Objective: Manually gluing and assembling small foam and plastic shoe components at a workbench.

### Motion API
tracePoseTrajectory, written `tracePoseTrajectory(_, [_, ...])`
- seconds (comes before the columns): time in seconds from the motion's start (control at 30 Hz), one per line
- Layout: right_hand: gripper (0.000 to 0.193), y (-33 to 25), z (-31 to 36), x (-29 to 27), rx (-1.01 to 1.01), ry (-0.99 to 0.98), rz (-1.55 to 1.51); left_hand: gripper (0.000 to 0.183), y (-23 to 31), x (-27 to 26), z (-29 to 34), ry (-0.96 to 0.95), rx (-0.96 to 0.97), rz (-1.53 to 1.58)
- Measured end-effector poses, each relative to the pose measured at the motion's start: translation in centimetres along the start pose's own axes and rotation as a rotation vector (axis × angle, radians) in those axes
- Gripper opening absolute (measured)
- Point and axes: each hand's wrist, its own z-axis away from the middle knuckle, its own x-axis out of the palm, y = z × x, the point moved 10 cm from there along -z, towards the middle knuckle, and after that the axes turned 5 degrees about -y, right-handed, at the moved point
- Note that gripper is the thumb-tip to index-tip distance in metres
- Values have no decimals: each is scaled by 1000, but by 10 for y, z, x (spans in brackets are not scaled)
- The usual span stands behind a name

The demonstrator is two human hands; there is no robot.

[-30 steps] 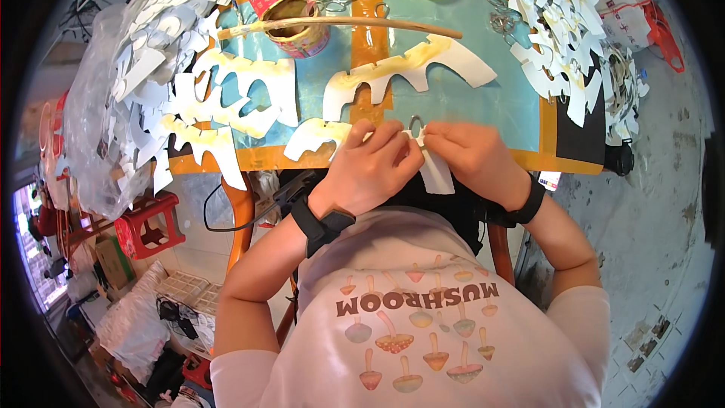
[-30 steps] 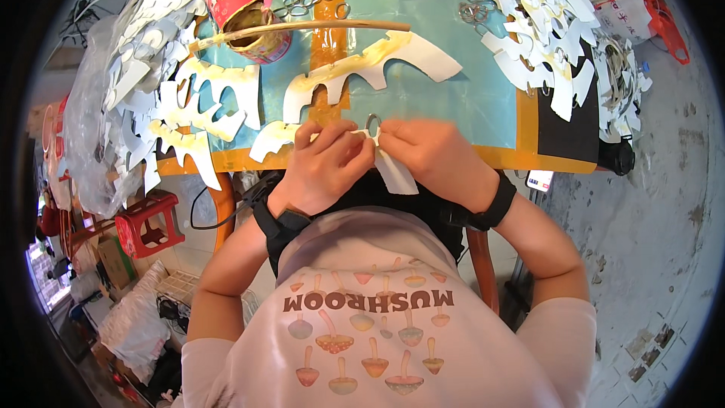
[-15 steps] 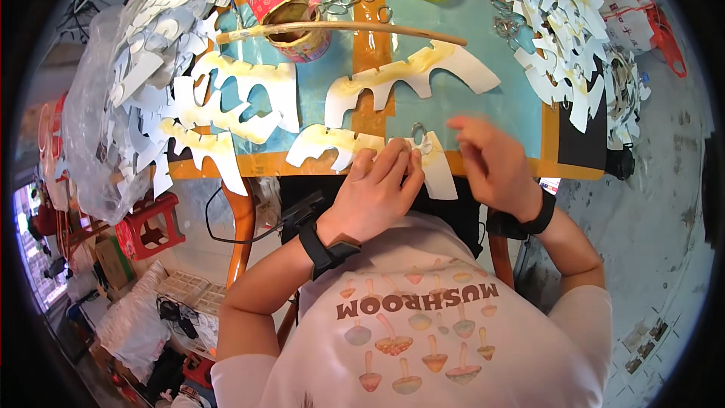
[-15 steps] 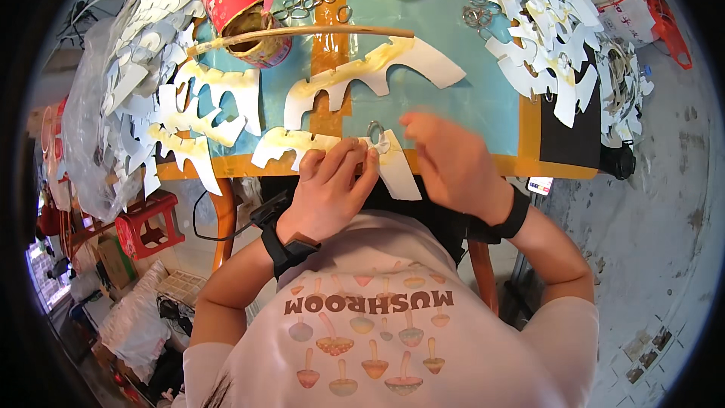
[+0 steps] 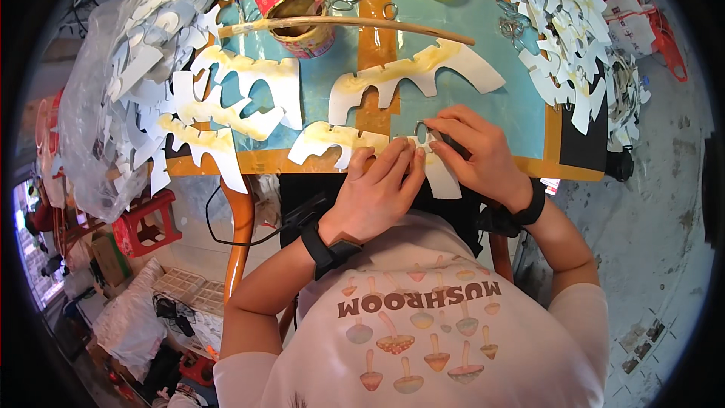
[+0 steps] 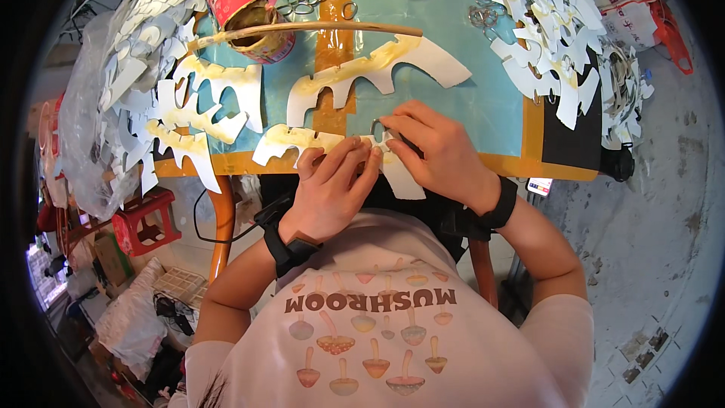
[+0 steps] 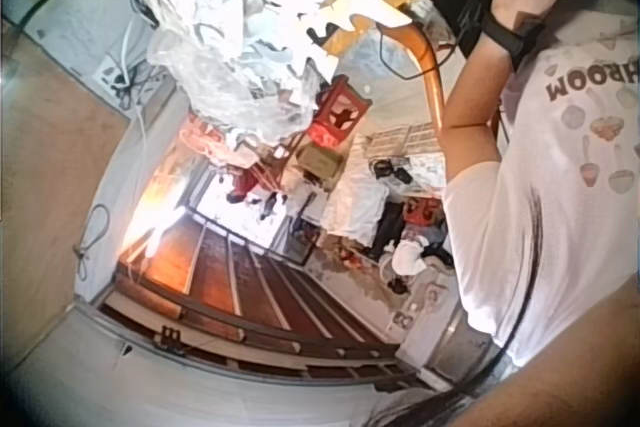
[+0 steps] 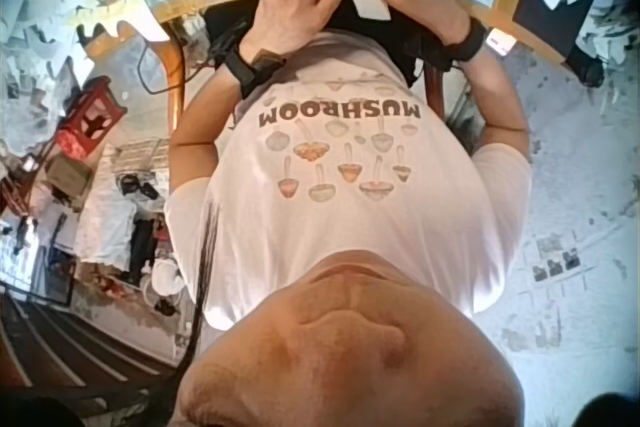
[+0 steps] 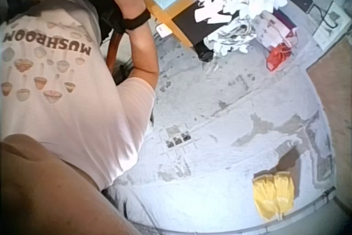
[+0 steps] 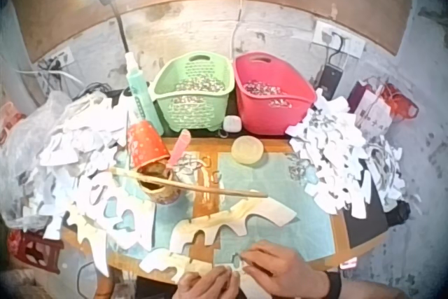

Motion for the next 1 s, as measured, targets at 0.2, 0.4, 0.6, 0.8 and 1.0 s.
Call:
tracePoseTrajectory(0.2, [29, -2, -5, 1, -46, -41, 14, 37, -1, 1, 0, -4, -5, 2])
tracePoseTrajectory(0.4, [35, 2, -6, -1, -14, -99, -84, 36, -1, 1, 1, -2, -18, -4])
tracePoseTrajectory(0.6, [43, -10, 23, -12, -82, 141, 89, 36, -1, 2, 1, -14, -27, 0])
tracePoseTrajectory(0.8, [50, -26, 25, 2, -164, 142, 301, 38, 0, 2, 1, 17, -26, 22])
tracePoseTrajectory(1.0, [46, -16, 16, 2, -154, 71, 222, 37, -2, 3, 2, -13, -46, 1])
